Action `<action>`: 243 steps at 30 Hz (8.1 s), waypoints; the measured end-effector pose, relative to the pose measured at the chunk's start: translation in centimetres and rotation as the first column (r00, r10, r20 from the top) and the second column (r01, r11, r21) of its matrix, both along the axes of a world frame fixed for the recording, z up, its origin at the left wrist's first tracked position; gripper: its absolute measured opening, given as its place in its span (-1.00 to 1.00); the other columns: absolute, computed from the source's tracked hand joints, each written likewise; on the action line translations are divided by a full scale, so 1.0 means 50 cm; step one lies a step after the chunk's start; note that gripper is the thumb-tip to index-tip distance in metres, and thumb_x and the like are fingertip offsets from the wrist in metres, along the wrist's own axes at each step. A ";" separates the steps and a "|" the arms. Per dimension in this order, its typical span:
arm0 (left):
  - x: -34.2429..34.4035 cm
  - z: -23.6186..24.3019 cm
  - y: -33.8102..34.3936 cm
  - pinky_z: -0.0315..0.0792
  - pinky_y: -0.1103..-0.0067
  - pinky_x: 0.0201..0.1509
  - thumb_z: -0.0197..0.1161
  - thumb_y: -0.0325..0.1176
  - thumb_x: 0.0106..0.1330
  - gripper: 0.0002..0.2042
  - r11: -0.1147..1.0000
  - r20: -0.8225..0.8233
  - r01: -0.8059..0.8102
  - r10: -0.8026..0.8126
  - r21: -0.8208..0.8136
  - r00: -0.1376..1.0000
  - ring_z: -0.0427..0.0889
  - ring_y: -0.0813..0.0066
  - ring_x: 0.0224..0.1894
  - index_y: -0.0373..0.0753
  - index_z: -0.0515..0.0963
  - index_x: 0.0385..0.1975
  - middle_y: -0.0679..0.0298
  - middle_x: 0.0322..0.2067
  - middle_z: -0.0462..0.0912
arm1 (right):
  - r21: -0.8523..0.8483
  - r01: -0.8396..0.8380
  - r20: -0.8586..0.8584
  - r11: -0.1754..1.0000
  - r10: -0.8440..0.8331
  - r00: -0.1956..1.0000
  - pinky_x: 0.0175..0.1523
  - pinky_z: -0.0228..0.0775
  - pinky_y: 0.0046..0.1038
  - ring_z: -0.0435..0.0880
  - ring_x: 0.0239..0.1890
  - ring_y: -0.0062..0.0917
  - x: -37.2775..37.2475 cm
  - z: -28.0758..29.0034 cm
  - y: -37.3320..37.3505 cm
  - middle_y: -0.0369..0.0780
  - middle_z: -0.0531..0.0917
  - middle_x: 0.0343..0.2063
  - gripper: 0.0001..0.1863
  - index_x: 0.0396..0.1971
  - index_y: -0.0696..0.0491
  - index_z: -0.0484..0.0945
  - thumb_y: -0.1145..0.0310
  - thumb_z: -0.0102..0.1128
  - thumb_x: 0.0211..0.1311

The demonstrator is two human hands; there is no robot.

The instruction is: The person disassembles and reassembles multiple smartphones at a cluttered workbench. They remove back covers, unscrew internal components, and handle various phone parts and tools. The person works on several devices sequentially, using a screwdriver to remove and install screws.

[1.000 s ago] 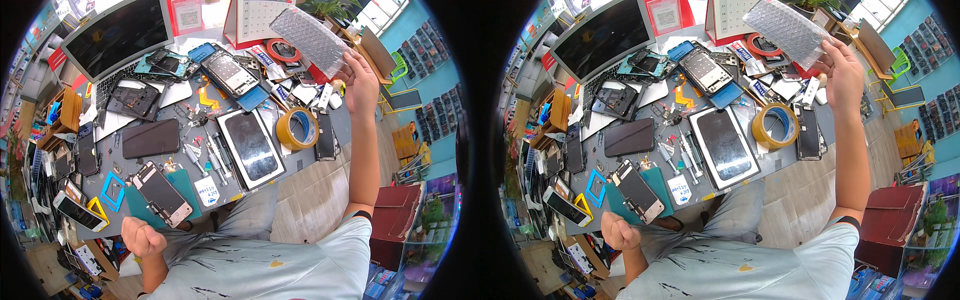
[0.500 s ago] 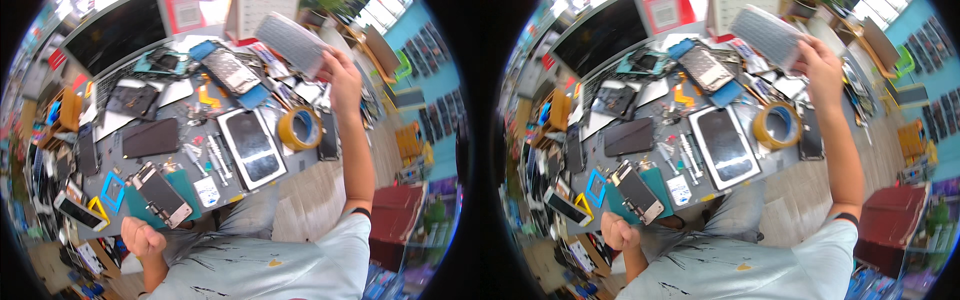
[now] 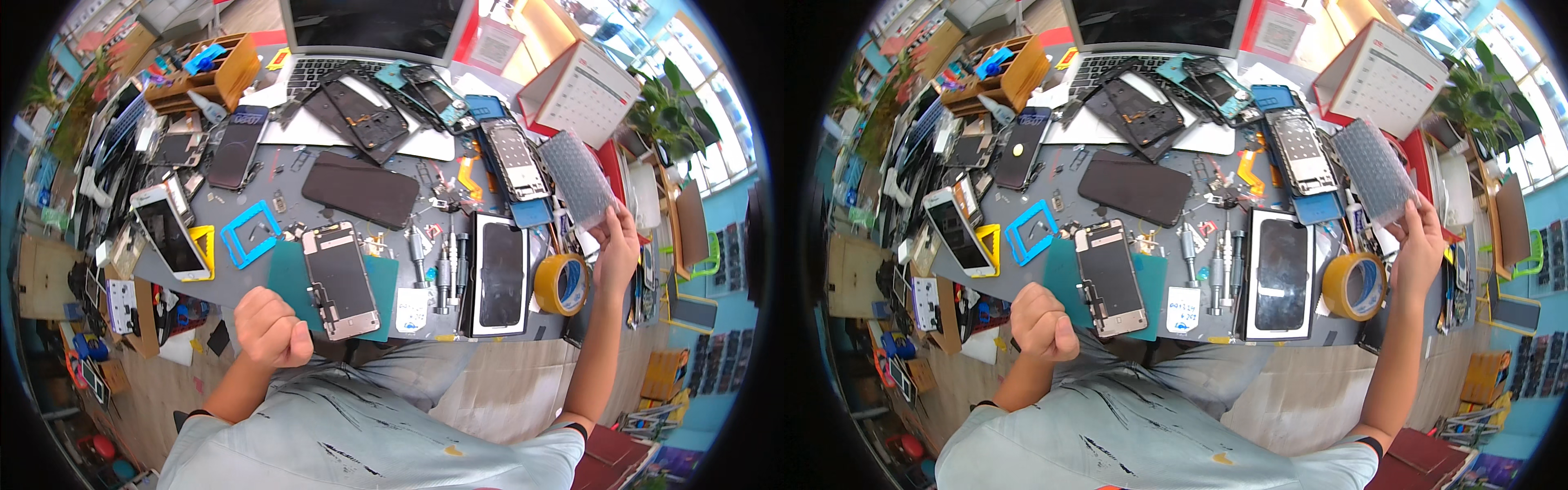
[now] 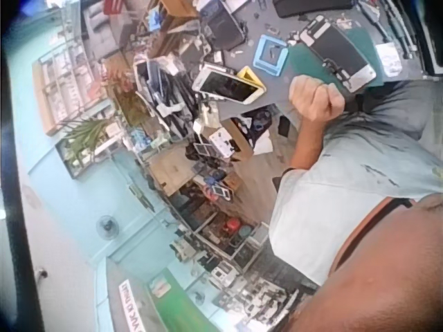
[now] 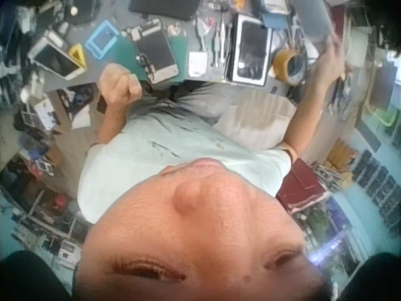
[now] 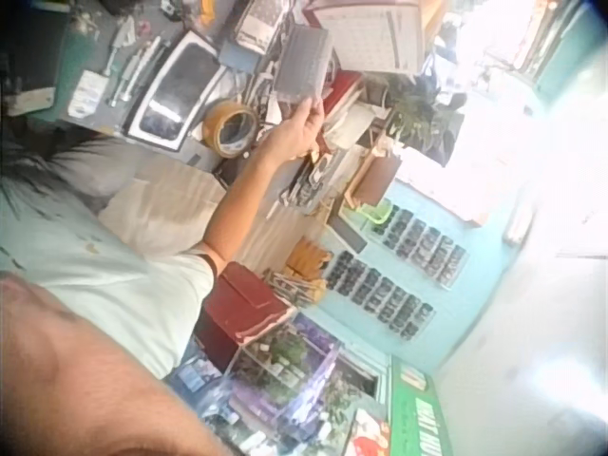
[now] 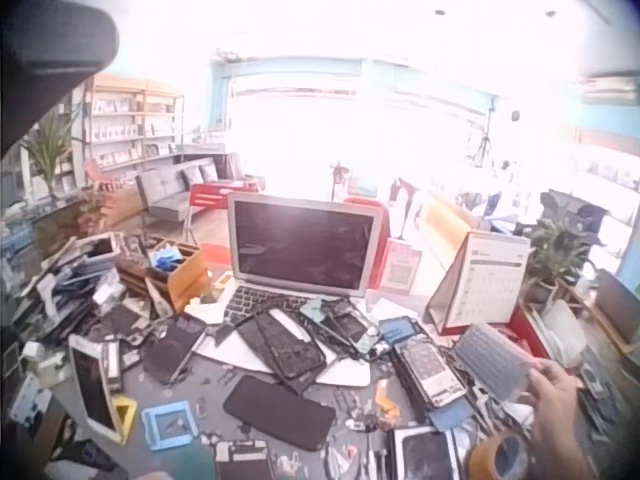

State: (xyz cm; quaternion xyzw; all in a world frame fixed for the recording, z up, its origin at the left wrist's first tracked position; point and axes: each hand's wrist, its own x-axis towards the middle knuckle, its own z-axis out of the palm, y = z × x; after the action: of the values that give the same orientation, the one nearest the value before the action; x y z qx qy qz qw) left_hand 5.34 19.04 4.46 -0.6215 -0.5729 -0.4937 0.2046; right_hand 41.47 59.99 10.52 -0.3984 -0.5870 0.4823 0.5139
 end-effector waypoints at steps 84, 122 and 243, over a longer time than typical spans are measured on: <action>-0.021 -0.025 -0.007 0.17 0.45 -0.57 0.31 -0.48 0.03 -0.78 0.974 0.017 0.141 -0.146 0.180 0.989 0.36 0.33 -0.62 -0.21 0.37 -0.70 0.29 -0.62 0.40 | 0.062 -0.435 0.882 0.898 0.155 0.446 -0.02 0.55 -0.32 0.80 -0.20 -0.40 -0.636 0.098 0.066 -0.13 0.83 -0.31 -0.55 -0.20 0.23 0.79 0.12 0.63 0.17; -0.021 -0.020 -0.004 0.13 0.44 -0.57 0.29 -0.51 -0.01 -0.78 0.976 0.000 0.128 -0.130 0.174 0.992 0.34 0.34 -0.63 -0.20 0.34 -0.71 0.30 -0.65 0.37 | -0.222 -0.236 0.851 0.946 0.306 0.427 -0.35 0.43 -0.39 0.63 -0.42 -0.55 -0.604 0.042 0.139 -0.24 0.76 -0.36 -0.69 -0.25 0.19 0.78 0.21 0.54 0.36; -0.079 0.062 -0.147 0.53 0.66 -0.36 0.37 -0.41 0.56 -0.85 0.986 0.901 0.161 -0.095 0.028 0.423 0.65 0.73 -0.46 -0.39 0.73 -0.19 0.36 -0.47 0.74 | -0.056 -0.609 0.114 0.791 0.611 0.783 -0.02 0.44 -0.67 0.60 -0.17 -0.75 -0.456 -0.031 -0.720 -0.29 0.76 -0.15 -0.74 0.09 0.30 0.65 0.41 0.16 0.68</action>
State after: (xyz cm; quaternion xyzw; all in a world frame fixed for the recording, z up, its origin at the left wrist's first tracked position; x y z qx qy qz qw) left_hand 1.38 11.71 7.58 -0.3111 -0.5599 -0.7443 -0.1893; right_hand 18.69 23.99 8.98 -0.2212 -0.7117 0.6007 0.2893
